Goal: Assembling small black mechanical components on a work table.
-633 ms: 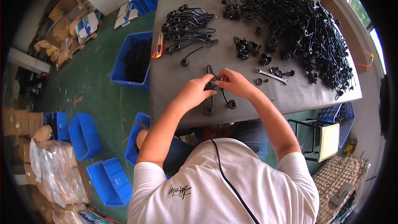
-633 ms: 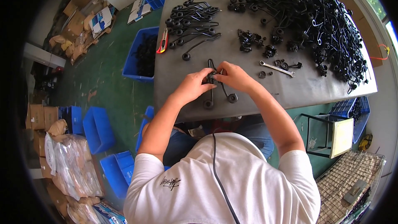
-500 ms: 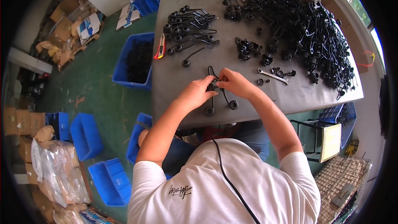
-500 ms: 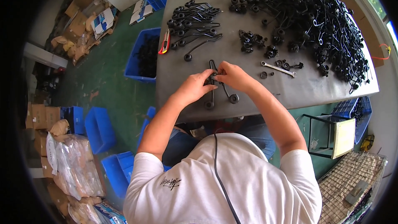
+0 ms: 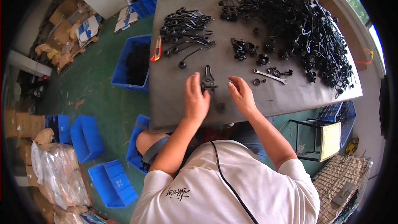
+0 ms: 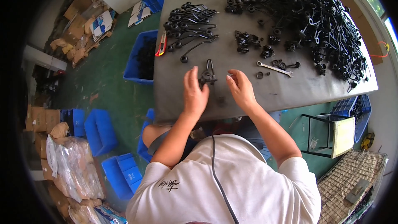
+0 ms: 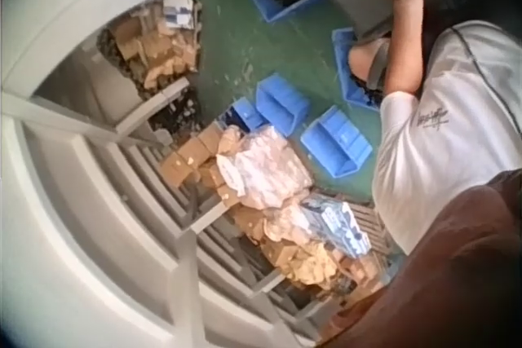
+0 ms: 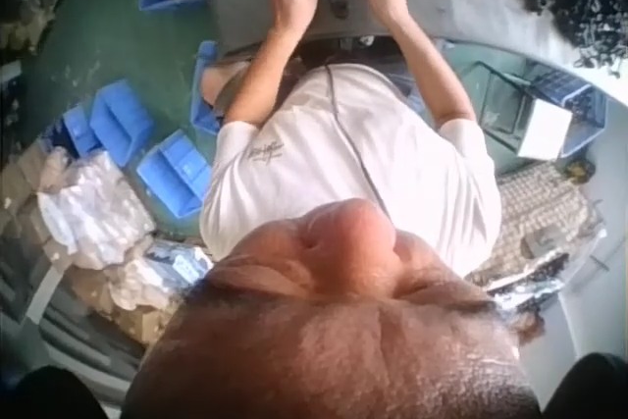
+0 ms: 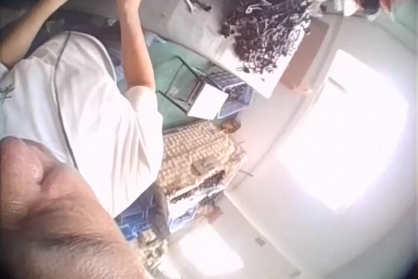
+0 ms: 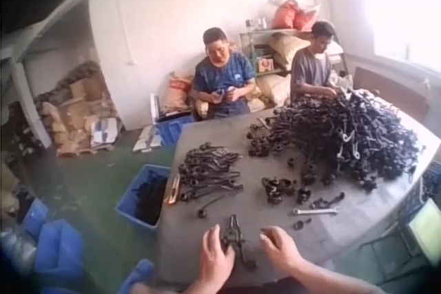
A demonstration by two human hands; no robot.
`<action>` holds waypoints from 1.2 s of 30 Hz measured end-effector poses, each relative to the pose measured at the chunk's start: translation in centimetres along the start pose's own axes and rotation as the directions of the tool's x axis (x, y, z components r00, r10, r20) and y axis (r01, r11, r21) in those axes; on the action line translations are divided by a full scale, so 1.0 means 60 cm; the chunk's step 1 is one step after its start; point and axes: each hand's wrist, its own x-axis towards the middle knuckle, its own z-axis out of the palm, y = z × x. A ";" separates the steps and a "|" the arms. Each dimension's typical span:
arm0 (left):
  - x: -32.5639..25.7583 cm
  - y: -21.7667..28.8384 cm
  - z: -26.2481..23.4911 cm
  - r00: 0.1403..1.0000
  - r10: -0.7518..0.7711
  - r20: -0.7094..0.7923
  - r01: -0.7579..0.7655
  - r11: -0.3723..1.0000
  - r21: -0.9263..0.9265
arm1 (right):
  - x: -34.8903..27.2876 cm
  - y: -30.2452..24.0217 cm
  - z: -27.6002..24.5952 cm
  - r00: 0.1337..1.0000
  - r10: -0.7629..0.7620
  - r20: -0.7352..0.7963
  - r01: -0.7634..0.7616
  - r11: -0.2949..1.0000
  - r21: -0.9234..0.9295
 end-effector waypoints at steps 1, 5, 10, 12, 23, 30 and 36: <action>-0.001 -0.017 -0.009 0.999 -0.030 -0.023 0.030 0.999 0.025 | -0.007 -0.009 -0.017 0.990 -0.124 -0.073 0.104 0.966 -0.237; -0.008 -0.057 -0.020 0.983 -0.173 -0.064 0.171 0.985 -0.024 | 0.000 0.015 -0.092 0.835 -0.518 -0.186 0.118 0.498 -0.859; -0.005 -0.051 -0.037 0.967 -0.255 0.016 0.252 0.961 0.113 | 0.034 0.042 -0.130 0.922 -0.385 -0.054 0.107 0.384 -0.917; -0.001 -0.052 -0.035 0.955 -0.292 0.042 0.288 0.954 0.086 | 0.034 0.040 -0.123 0.944 -0.330 -0.012 0.175 0.531 -0.829; 0.002 -0.022 -0.038 0.666 -0.599 0.444 0.742 0.596 -0.309 | -0.020 0.030 -0.046 0.877 -0.454 0.158 0.345 0.365 -0.865; 0.003 0.001 -0.026 0.598 -0.594 0.538 0.799 0.396 -0.452 | -0.019 -0.019 -0.007 0.939 -0.344 0.006 0.314 0.850 -0.423; -0.006 0.009 -0.011 0.593 -0.602 0.535 0.796 0.341 -0.500 | -0.017 -0.032 0.042 0.906 -0.416 0.080 0.416 0.837 -0.354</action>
